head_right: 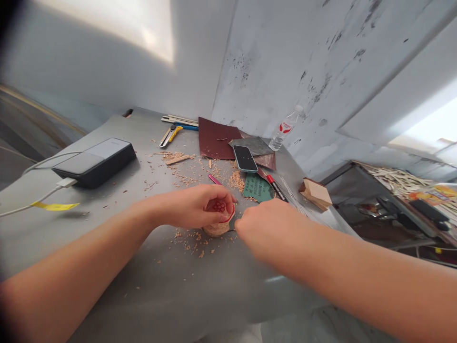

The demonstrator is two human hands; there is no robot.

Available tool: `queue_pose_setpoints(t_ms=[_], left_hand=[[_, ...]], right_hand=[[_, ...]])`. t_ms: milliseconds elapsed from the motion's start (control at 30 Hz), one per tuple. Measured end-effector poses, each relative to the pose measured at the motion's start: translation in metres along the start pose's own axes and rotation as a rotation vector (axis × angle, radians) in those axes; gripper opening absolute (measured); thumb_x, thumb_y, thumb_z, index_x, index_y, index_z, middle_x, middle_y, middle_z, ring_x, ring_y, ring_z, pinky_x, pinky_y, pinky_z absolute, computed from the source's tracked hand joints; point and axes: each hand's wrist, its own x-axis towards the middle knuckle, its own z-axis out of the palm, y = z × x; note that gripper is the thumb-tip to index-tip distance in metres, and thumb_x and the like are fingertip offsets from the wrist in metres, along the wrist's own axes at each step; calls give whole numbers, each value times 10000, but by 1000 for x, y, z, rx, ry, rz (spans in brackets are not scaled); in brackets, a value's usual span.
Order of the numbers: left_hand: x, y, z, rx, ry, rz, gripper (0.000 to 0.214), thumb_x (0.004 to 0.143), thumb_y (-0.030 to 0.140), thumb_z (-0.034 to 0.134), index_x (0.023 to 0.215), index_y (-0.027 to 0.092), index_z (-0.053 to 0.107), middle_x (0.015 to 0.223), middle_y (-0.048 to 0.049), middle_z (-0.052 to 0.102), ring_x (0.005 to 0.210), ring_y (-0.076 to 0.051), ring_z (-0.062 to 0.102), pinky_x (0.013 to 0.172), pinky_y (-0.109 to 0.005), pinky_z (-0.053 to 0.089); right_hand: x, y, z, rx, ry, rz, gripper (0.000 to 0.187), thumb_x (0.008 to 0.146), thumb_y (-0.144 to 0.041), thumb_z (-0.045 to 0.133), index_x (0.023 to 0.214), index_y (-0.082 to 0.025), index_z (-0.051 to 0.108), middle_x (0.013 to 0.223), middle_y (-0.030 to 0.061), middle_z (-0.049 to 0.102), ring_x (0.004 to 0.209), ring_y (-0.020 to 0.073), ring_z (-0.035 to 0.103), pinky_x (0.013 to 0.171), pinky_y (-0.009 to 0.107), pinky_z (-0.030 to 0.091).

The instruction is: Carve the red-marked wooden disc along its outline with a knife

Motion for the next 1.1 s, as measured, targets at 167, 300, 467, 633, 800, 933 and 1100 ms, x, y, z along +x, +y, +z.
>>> queue_pose_setpoints(t_ms=[167,300,467,633,800,933,1100], left_hand=[[1,-3,0,-37,-5,-1,248,859,322,675,1096,248,658,1077,-11,778,940,-200,711,716,-297,516],[1,-3,0,-45,-32,-20,254,871,365,683,1088,238,646,1111,-29,769,977,-216,706,741,-308,514],[3,-3,2,27,-54,-18,200,908,360,623,1052,224,652,1187,-61,708,1001,-215,668,789,-321,512],[2,-4,4,101,-59,-19,188,921,348,577,1066,246,641,1243,-42,643,1048,-208,636,806,-321,505],[2,-4,3,107,-64,-13,208,931,361,564,1079,241,648,1257,-53,623,1016,-205,636,797,-325,504],[3,-3,2,84,-64,-15,209,936,356,577,1077,219,648,1223,-67,634,985,-199,639,787,-318,508],[3,-4,0,42,-70,10,204,932,347,593,1075,212,646,1210,-64,651,1003,-196,641,797,-298,516]], right_hand=[[0,0,-10,-8,7,26,323,673,20,632,856,-212,762,669,22,663,431,131,339,492,336,170],[1,-6,-2,-106,24,-33,311,711,-18,626,888,-226,774,738,48,697,508,160,462,481,336,169],[1,-22,4,-187,144,-111,201,668,-21,674,760,-190,730,631,51,603,524,172,474,438,323,166],[12,-21,-18,-135,-147,-36,291,666,16,685,865,-184,755,688,15,636,433,123,371,427,312,200],[12,-16,-15,-125,-128,1,363,677,10,663,960,-192,770,721,16,670,438,125,342,431,309,195],[1,-24,8,-269,151,-129,216,759,-14,629,859,-161,752,673,66,632,559,188,537,443,333,163],[-8,-30,15,-224,282,-75,184,741,-16,647,823,-159,726,671,61,631,556,186,552,454,347,145]])
